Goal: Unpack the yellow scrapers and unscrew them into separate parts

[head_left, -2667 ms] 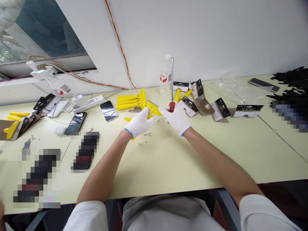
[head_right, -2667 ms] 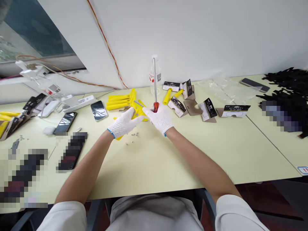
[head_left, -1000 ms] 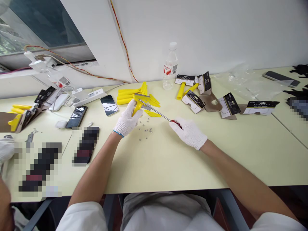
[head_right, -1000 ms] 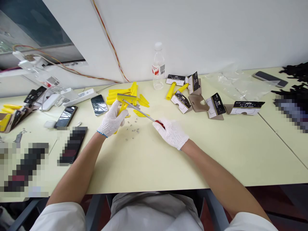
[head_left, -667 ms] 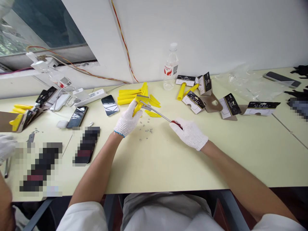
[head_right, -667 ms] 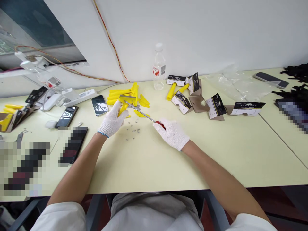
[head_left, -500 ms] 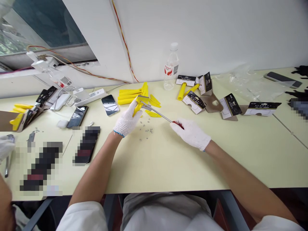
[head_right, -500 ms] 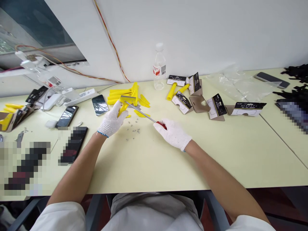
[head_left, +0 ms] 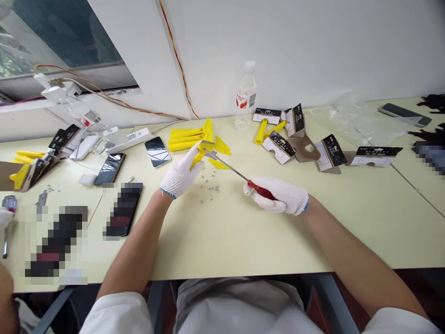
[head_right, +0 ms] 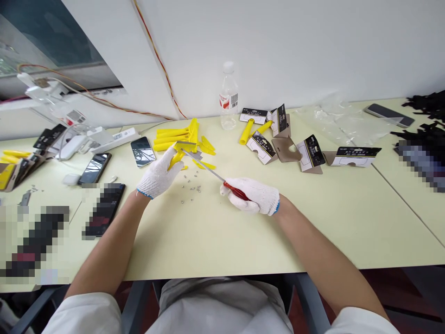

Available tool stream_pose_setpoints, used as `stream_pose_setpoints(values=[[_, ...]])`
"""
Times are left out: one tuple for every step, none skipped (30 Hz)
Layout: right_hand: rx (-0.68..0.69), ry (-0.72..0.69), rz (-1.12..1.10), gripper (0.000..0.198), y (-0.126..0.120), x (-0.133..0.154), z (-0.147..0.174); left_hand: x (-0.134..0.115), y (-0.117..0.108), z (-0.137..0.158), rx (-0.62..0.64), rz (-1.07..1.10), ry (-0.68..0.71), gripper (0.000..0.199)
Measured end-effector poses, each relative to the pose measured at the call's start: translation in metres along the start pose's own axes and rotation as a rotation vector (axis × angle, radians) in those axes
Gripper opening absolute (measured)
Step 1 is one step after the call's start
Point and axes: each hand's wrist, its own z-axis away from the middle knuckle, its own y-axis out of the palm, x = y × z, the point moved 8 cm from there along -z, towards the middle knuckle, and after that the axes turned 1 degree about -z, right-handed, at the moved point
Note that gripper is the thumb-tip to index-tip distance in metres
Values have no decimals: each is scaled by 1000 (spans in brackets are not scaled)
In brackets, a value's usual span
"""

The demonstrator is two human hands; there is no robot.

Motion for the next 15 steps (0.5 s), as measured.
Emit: stream_pose_setpoints(values=[[23,13,-14,53,3,0,-1,0,0,0,0,23,3,76],[39,31,-26,54,5,-1,-2,0,0,0,-6,47,7,74],[47,50,-36,55,7,-1,-3,0,-1,0,-14,70,11,72],[46,66,-45,54,8,-1,-4,0,-2,0,-24,90,18,71],[37,78,-47,54,9,-1,-5,0,-4,0,-34,104,25,69],[17,87,-36,55,10,-1,-5,0,-5,0,-43,112,32,68],[-21,88,-2,57,9,0,-5,0,-6,0,-49,116,36,67],[-85,70,66,59,6,1,-6,1,-6,0,-53,117,38,65],[-183,30,171,59,1,4,-5,2,-6,0,-50,115,37,65],[-314,-32,304,59,-6,10,-4,4,-4,-1,-39,111,32,64],[-462,-106,451,58,-12,18,0,5,-2,-1,-25,109,24,65],[-607,-177,588,55,-16,26,5,6,0,-1,-13,110,19,65],[-724,-232,690,52,-18,32,10,7,2,-1,-8,114,18,65],[-789,-253,739,49,-18,34,13,6,3,-1,-11,114,21,65],[-787,-232,725,49,-19,32,12,6,3,-1,-15,105,27,65]])
